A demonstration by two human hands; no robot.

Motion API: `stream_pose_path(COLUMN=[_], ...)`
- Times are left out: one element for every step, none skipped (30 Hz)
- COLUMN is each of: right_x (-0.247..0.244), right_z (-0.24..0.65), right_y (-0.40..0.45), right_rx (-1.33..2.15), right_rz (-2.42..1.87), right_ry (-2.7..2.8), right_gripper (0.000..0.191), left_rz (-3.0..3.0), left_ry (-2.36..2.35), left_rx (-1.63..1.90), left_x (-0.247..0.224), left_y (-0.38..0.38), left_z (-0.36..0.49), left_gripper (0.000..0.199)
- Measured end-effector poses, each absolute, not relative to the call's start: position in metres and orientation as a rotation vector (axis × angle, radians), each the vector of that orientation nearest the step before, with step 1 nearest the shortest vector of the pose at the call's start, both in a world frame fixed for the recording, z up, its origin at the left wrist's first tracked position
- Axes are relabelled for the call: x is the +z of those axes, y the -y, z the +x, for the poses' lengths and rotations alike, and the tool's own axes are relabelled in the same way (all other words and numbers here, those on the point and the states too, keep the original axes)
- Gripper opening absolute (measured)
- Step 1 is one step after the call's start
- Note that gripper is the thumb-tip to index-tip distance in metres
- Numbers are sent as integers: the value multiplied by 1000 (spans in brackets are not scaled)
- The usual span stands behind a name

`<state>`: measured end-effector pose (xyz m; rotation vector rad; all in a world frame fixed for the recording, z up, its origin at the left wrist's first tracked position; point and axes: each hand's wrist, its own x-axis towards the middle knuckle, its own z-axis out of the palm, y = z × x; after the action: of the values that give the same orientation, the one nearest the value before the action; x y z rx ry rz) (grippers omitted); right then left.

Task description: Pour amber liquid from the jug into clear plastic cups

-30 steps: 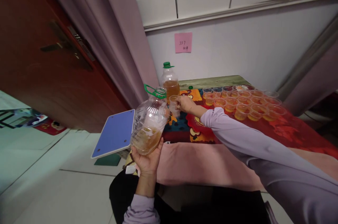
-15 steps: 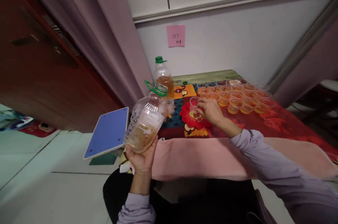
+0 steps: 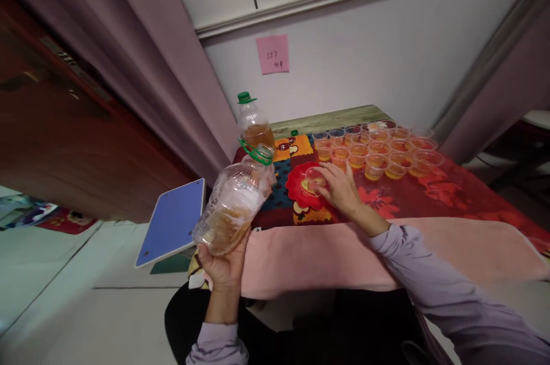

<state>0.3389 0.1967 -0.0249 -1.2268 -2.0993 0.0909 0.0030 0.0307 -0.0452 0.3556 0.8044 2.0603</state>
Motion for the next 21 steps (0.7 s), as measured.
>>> stream_pose_path(right_x=[-27,-30,-33,-37,-40,-43,-46,-49,-51,-52,-52,-51,-49,-46,-41,-36,-31,-25,-21,-17,-15], right_z=[338,336,334,332,330,328,327,326,326,327,327,328,329,329,329,327,324,320,314,307,299], right_y=[-197,-197,-198,-200,-202,-205,-207,-210,-212,-214,-216,-216,-215,-212,-208,-203,-197,-189,-181,-173,-165], right_rx=[103,120,140,164,187,207,223,233,237,234,222,203,179,155,141,147,184,263,384,540,721], right_rz=[-1260,-1299,-1340,-1376,-1405,-1424,-1433,-1435,-1432,-1425,-1415,-1402,-1381,-1350,-1307,-1253,-1192,-1128,-1066,-1012,-967], right_ry=[2058,2017,1982,1955,1934,1922,1915,1912,1909,1903,1893,1880,1863,1843,1817,1781,1738,1688,1631,1567,1498], right_gripper=[52,59,64,68,70,70,69,68,68,68,69,72,75,79,81,81,79,75,68,61,56], left_rz=[360,363,364,362,360,359,360,362,364,366,365,363,360,359,360,363,369,375,381,385,388], left_ry=[-814,-828,-846,-866,-885,-896,-898,-889,-874,-857,-846,-842,-848,-860,-877,-895,-912,-929,-943,-951,-955], left_rx=[2064,2066,2067,2067,2065,2061,2056,2049,2042,2037,2035,2034,2034,2036,2038,2040,2041,2041,2041,2040,2040], left_x=[-43,-42,-40,-39,-39,-39,-40,-41,-43,-45,-47,-49,-50,-50,-50,-50,-49,-47,-46,-45,-44], left_y=[-31,-31,-31,-31,-31,-31,-31,-31,-31,-31,-30,-30,-30,-30,-29,-29,-29,-29,-29,-30,-30], left_z=[5,6,7,8,8,8,8,7,7,6,5,5,4,5,5,6,7,8,9,10,11], left_gripper=[94,92,91,92,93,94,94,94,92,90,89,88,87,86,86,87,88,89,90,90,90])
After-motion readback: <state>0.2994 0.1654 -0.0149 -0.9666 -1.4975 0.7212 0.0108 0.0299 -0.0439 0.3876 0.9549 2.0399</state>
